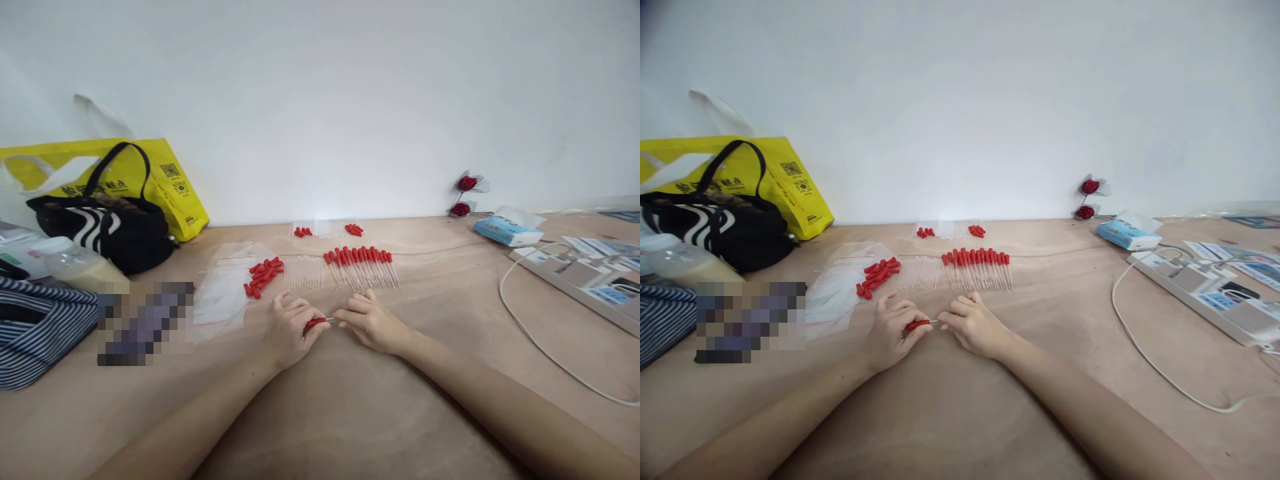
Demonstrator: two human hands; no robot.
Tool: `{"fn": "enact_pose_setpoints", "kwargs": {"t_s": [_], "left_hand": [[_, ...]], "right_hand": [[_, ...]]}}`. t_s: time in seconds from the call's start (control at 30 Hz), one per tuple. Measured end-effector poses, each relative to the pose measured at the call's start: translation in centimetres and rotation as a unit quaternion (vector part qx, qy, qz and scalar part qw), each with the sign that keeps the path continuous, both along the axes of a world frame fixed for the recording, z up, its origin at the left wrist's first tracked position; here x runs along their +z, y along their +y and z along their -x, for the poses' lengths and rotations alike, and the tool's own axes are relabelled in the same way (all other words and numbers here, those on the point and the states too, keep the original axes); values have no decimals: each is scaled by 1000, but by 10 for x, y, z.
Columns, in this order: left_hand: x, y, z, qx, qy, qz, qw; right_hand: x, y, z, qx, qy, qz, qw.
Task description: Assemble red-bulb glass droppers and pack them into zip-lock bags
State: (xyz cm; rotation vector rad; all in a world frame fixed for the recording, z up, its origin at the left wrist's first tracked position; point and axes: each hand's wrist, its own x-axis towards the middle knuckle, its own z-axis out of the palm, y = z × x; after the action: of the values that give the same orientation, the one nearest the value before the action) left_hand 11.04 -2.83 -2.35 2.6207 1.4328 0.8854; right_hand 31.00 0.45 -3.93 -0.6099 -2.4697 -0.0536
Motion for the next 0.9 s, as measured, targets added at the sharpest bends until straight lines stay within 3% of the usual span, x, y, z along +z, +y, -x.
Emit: {"fn": "enact_pose_setpoints", "kwargs": {"t_s": [0.2,0.37,0.43,0.5,0.6,0.67,0.77,0.9], "left_hand": [[-2,1,3,-35,-4,56,998],[-4,7,8,-22,-7,73,997],[-3,12,14,19,-11,28,999],[-1,19,23,102,-21,-45,993],[0,30,41,238,-7,-126,963],[0,35,52,297,25,-138,944],[-1,38,66,342,80,-125,928],[-1,38,74,369,110,-106,917]], "right_hand": [[5,0,-6,2,-13,-9,1000],[9,-2,-3,-53,-22,-20,998],[11,2,1,-93,-24,0,995],[13,10,7,-162,2,46,986],[15,31,25,-297,65,118,945],[17,46,41,-374,75,141,913],[17,63,61,-447,54,162,878],[15,72,74,-456,31,162,875]]}}
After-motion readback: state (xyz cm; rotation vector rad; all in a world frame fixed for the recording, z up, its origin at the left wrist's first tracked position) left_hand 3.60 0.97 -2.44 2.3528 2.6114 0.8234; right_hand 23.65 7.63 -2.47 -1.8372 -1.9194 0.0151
